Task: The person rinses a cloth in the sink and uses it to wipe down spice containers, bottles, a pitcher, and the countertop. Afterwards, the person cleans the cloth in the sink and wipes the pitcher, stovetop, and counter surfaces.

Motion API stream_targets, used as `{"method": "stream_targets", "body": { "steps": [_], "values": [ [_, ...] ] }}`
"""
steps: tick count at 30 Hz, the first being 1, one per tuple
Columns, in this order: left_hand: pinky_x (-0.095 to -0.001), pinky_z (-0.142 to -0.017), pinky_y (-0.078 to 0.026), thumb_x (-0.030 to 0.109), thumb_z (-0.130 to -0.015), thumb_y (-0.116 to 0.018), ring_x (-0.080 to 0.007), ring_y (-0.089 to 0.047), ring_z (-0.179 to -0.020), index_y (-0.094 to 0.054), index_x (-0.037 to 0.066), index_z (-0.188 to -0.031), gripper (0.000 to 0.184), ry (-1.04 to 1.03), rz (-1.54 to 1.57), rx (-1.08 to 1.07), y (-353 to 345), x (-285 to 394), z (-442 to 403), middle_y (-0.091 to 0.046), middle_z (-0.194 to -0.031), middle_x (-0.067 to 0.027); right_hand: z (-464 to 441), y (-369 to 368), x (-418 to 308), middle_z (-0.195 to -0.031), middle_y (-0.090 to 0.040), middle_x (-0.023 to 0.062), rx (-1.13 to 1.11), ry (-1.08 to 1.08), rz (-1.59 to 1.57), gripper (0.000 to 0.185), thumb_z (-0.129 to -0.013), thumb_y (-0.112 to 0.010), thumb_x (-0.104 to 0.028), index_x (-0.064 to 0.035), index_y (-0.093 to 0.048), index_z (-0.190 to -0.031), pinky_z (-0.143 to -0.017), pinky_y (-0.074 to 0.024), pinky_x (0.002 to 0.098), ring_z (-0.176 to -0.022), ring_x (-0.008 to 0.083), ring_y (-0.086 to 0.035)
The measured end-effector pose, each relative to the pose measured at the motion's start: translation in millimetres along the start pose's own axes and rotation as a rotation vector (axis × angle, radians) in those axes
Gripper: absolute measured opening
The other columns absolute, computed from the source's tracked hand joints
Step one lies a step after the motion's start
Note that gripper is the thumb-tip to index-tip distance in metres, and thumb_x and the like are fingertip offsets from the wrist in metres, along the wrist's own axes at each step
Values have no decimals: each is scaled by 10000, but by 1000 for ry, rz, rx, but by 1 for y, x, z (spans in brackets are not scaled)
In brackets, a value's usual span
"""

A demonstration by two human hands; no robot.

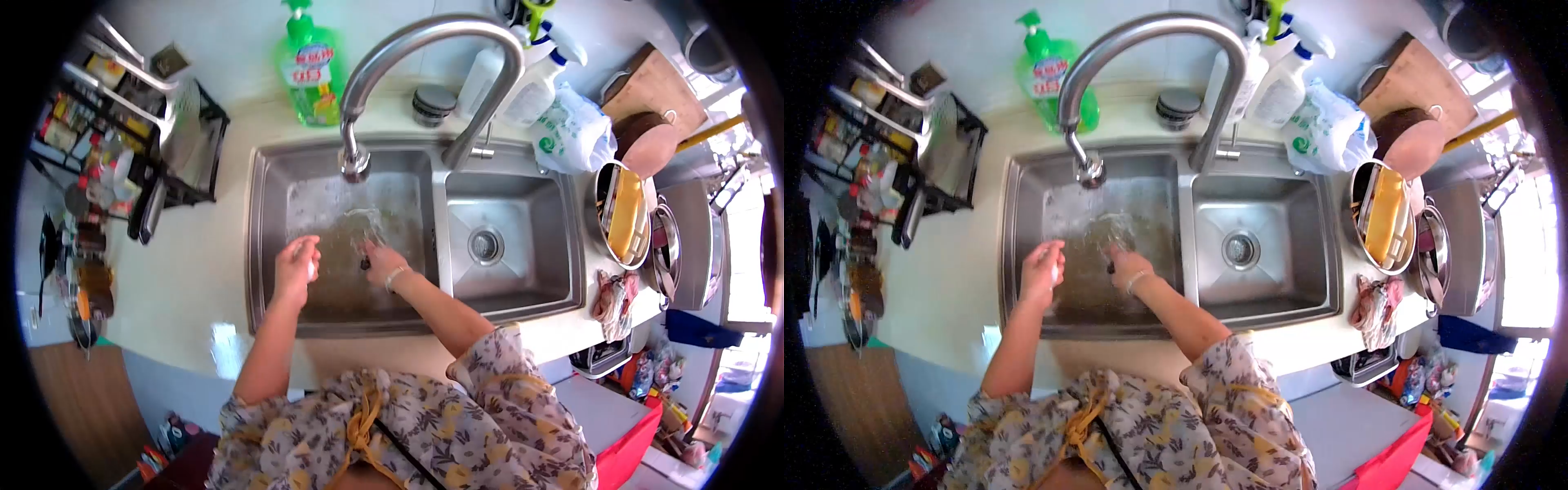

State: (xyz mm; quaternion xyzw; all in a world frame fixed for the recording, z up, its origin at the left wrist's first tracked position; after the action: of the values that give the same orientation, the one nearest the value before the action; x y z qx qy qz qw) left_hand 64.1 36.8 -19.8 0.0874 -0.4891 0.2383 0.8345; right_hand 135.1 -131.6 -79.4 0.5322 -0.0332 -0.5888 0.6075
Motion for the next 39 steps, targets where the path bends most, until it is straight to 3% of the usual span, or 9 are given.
{"method": "stream_targets", "body": {
  "steps": [6,10,20,23,26,28,33,34,39],
  "values": [
    [-244,-639,-467,199,-876,-642,-123,-594,-727,-524,45,-1270,439,-515,-352,-106,-70,102,13,-628,-1009,-62,60,157,26,-991,-615,190,668,-22,-255,273,-815,-671,-339,-78,-685,-892,-797,-486,418,-909,364,-601],
    [-289,-802,-476,223,-847,-671,-133,-595,-930,-488,80,-1321,527,-987,-521,-65,-110,170,16,-589,-1199,-75,81,257,70,-978,-565,176,1157,-179,-53,207,-841,-627,-280,-154,-644,-1004,-756,-489,460,-893,358,-596],
    [-241,-629,-483,119,-798,-701,-96,-590,-773,-582,74,-1101,328,-533,-489,-532,-181,142,25,-619,-997,-29,26,320,139,-1096,-584,103,819,-497,197,319,-829,-592,-415,-228,-678,-1072,-831,-495,429,-991,296,-609],
    [-323,-889,-478,112,-799,-714,-197,-559,-1105,-567,76,-1103,339,-761,-538,-684,-214,123,61,-570,-1209,-104,21,306,190,-947,-653,142,908,-204,-149,361,-828,-611,-421,-149,-683,-1053,-813,-497,380,-885,305,-635],
    [-365,-905,-482,113,-765,-742,-262,-590,-1082,-593,101,-1123,388,-831,-561,-685,-246,97,85,-582,-1210,-117,28,246,246,-822,-658,126,997,-137,-741,385,-877,-571,-410,-70,-660,-1034,-761,-514,374,-808,275,-644],
    [-365,-884,-496,114,-757,-747,-284,-614,-1035,-609,132,-1135,403,-811,-598,-687,-267,86,95,-588,-1208,-109,60,182,221,-788,-655,97,653,-380,-1574,356,-924,-521,-374,-48,-630,-1018,-704,-529,377,-771,244,-647],
    [-391,-818,-516,123,-739,-725,-324,-620,-976,-613,108,-1097,375,-876,-595,-637,-307,82,100,-571,-1246,-100,102,130,161,-933,-652,114,319,10,-2264,212,-910,-491,-193,-34,-591,-1009,-761,-542,402,-807,257,-648],
    [-391,-818,-516,123,-739,-725,-324,-620,-976,-613,108,-1097,375,-877,-600,-653,-311,81,101,-571,-1246,-100,107,141,147,-989,-642,116,192,333,-2205,241,-868,-488,-120,-18,-568,-1072,-825,-532,383,-894,252,-643],
    [-389,-817,-517,136,-752,-706,-336,-613,-975,-614,106,-1096,357,-909,-625,-676,-315,83,98,-584,-1216,-114,127,149,126,-1046,-621,97,385,299,-1939,300,-867,-449,-129,-11,-552,-1123,-866,-506,318,-973,203,-622]
  ]
}}
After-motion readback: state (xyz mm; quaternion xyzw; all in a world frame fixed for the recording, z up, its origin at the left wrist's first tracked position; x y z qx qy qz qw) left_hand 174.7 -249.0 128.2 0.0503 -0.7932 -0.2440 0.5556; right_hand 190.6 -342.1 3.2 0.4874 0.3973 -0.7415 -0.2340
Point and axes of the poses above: each hand's wrist, its own z-axis away from the middle knuckle, its own y-axis out of the back of the hand, x = y × z, the point moved 7 cm from there along -z, towards the middle knuckle
